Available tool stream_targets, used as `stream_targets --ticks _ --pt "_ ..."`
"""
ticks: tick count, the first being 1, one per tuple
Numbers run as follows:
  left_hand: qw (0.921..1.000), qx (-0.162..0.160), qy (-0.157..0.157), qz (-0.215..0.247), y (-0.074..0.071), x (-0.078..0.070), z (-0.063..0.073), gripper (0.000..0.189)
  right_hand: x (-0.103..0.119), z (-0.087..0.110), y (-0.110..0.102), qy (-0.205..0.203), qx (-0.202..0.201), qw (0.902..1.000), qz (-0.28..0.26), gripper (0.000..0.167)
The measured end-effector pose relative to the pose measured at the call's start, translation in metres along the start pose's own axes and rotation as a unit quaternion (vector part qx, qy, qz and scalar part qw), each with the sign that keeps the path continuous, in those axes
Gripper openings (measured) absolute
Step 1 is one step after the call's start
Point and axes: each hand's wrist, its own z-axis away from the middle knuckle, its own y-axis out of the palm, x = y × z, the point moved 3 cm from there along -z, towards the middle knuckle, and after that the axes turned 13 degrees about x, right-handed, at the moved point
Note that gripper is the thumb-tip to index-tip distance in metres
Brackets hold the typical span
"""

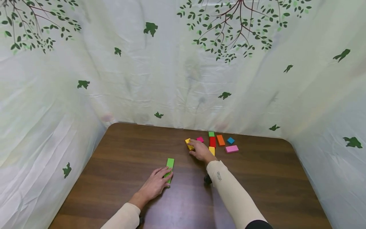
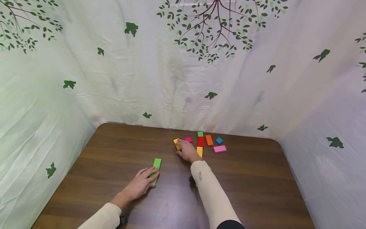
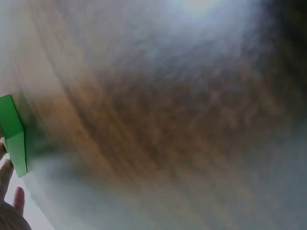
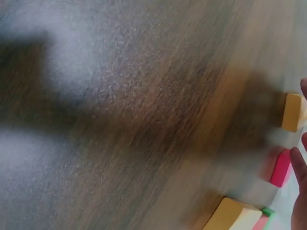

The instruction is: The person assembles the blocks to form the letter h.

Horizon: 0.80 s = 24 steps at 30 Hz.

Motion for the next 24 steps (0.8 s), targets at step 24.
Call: stream_targets --ticks 24 --pt "0.993 0.117 -0.003 -0.015 -0.003 0.0029 -0.0029 0.054 -0.0011 -0.0071 0.0057 -0.01 0.016 0.9989 0.042 0.047"
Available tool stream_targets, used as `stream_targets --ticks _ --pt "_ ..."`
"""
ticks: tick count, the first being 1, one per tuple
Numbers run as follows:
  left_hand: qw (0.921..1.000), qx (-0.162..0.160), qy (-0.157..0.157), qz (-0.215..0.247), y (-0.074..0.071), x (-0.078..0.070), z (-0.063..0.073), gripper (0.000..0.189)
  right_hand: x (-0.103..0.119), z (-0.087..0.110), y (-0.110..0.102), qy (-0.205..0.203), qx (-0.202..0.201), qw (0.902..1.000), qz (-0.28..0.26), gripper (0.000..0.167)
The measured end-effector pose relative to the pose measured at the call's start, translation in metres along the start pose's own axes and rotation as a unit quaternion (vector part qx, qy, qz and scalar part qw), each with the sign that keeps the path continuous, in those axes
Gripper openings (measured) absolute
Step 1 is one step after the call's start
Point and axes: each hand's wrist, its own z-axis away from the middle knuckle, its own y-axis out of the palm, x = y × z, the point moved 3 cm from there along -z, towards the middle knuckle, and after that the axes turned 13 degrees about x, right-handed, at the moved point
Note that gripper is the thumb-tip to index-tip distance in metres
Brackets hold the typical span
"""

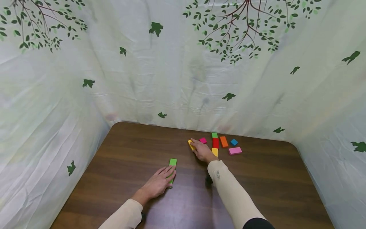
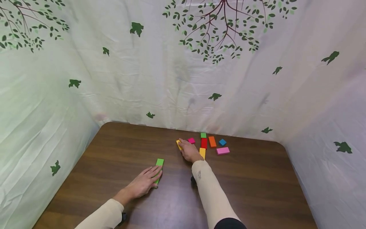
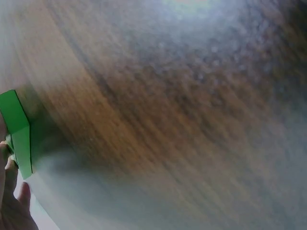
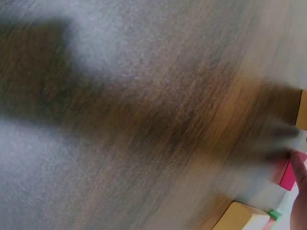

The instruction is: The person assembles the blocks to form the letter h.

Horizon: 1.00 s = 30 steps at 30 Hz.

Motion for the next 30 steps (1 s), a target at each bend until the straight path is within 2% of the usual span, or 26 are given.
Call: stream_targets --ticks 4,9,14,17,21,25,30 --pt "0.9999 0.01 -0.002 0.004 0.0 0.0 -0.001 0.055 0.0 0.0 0.0 0.003 -0.012 0.9998 -0.014 0.047" --pt "0.9997 0.017 -0.002 0.015 -0.003 -0.001 0.0 0.057 0.001 -0.002 0.005 0.006 -0.043 0.9974 -0.057 0.046" --pt "0.9994 0.023 -0.002 0.026 -0.004 0.0 0.0 0.056 0.01 -0.002 0.008 -0.033 -0.076 0.9949 -0.057 0.045" --pt "0.9997 0.019 -0.002 0.013 -0.004 0.001 -0.001 0.055 0.013 -0.004 0.01 -0.051 -0.082 0.9944 -0.043 0.041" --pt "0.9998 0.018 -0.003 0.003 -0.006 0.002 -0.001 0.054 0.018 -0.007 0.013 -0.045 -0.076 0.9954 -0.039 0.038" --pt "0.9995 0.03 -0.011 0.007 -0.006 0.002 0.0 0.054 0.021 -0.008 0.018 -0.03 -0.073 0.9956 -0.051 0.037" --pt "0.9986 0.048 -0.022 0.006 -0.004 0.002 -0.002 0.055 0.025 -0.006 0.021 -0.031 -0.112 0.989 -0.092 0.028"
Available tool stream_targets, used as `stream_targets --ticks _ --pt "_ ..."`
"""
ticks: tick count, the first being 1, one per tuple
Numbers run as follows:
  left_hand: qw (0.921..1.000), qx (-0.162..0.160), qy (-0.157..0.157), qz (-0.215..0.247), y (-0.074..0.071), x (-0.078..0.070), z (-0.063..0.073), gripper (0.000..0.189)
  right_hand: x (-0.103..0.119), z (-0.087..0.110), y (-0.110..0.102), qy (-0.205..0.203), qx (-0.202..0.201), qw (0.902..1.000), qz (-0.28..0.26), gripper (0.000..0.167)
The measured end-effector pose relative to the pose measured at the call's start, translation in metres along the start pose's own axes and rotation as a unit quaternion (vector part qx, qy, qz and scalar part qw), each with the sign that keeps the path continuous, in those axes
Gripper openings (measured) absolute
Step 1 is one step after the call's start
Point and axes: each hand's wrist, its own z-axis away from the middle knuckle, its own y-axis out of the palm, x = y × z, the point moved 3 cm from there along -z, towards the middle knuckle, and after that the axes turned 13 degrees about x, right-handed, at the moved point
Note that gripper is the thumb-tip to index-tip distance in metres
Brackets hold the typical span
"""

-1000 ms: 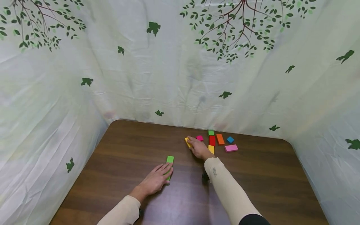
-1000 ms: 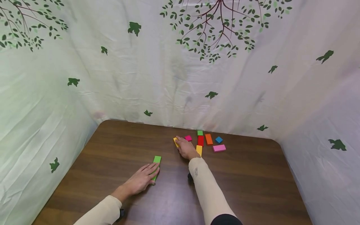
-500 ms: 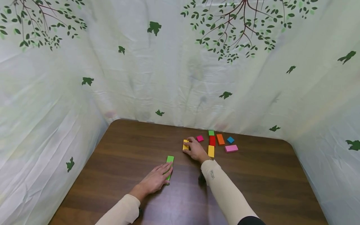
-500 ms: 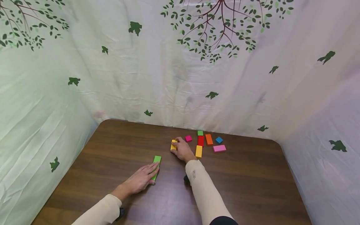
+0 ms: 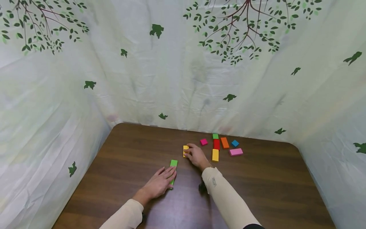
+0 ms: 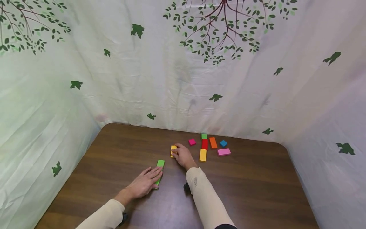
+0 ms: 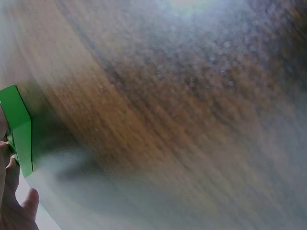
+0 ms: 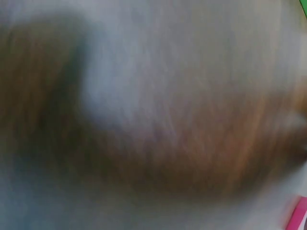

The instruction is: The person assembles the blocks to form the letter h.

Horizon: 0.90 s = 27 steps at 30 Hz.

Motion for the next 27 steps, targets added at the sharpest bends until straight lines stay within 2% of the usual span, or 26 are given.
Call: stream_targets --ticks 3,10,16,20,24,27 --pt "1.0 0.007 -0.005 0.001 0.001 0.0 0.0 0.055 0.002 0.0 0.003 -0.015 -0.011 0.9998 -0.011 0.027" --pt "0.9997 0.022 -0.01 0.004 0.001 0.004 0.002 0.055 0.008 -0.002 0.008 -0.051 0.034 0.9981 0.0 0.035" --pt "0.9997 0.019 -0.012 0.004 0.0 0.004 0.002 0.055 0.014 -0.003 0.011 -0.06 0.028 0.9978 -0.006 0.035" --pt "0.9997 0.023 -0.01 0.005 0.001 0.001 0.002 0.055 0.017 -0.001 0.014 -0.054 0.021 0.9983 -0.009 0.034" --pt "0.9997 0.022 -0.012 0.001 0.001 -0.002 0.001 0.055 0.017 0.003 0.014 -0.027 0.006 0.9989 -0.039 0.034" --pt "0.9997 0.02 -0.014 -0.003 0.001 -0.004 -0.001 0.054 0.017 0.005 0.013 -0.024 -0.003 0.9983 -0.053 0.033"
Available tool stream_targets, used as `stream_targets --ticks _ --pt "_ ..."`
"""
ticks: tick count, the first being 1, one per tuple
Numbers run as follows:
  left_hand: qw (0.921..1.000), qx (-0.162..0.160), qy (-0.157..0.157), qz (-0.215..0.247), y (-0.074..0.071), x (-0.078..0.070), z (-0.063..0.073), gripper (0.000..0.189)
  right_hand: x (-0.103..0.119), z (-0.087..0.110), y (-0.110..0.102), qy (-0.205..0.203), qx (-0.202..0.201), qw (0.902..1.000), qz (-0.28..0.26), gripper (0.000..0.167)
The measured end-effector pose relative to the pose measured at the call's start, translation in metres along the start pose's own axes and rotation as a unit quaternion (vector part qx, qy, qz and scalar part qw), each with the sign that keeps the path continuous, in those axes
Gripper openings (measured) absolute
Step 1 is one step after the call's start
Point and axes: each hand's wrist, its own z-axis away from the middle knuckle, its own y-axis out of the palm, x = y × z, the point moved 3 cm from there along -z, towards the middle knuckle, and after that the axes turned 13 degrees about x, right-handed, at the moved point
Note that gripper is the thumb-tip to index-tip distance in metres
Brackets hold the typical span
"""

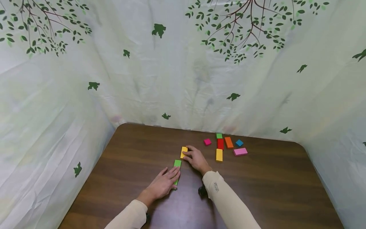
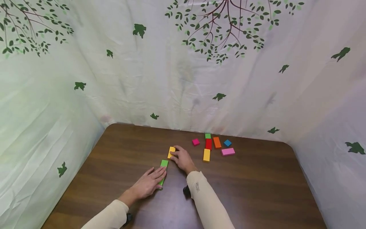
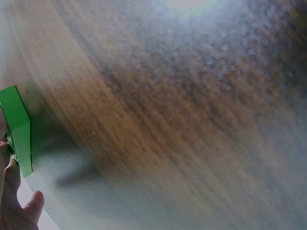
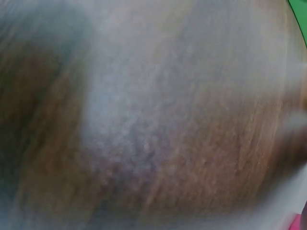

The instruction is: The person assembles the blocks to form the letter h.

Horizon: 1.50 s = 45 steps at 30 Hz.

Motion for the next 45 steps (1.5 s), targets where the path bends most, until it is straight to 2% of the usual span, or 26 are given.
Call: stream_targets --ticks 6,16,25,33,41,45 --pt "1.0 0.007 0.001 -0.002 0.0 -0.002 -0.002 0.054 -0.001 0.003 -0.001 -0.011 -0.005 0.9999 0.002 0.028" --pt "0.9999 -0.004 0.0 0.014 -0.002 0.001 0.002 0.053 0.007 -0.007 0.006 -0.028 -0.005 0.9993 0.023 0.029" --pt "0.9997 -0.012 0.0 0.021 -0.002 0.003 0.002 0.053 0.017 -0.008 0.009 -0.01 -0.014 0.9998 0.011 0.028" --pt "0.9997 -0.007 -0.002 0.021 0.001 0.003 0.002 0.054 0.018 -0.005 0.012 -0.004 -0.021 0.9997 -0.013 0.028" --pt "0.9993 -0.027 0.016 0.021 0.0 0.001 -0.001 0.053 0.015 -0.004 0.013 0.005 -0.031 0.9991 -0.028 0.028" --pt "0.9994 -0.029 0.015 0.015 0.0 0.002 0.0 0.053 0.014 -0.005 0.015 0.015 -0.029 0.9988 -0.036 0.031"
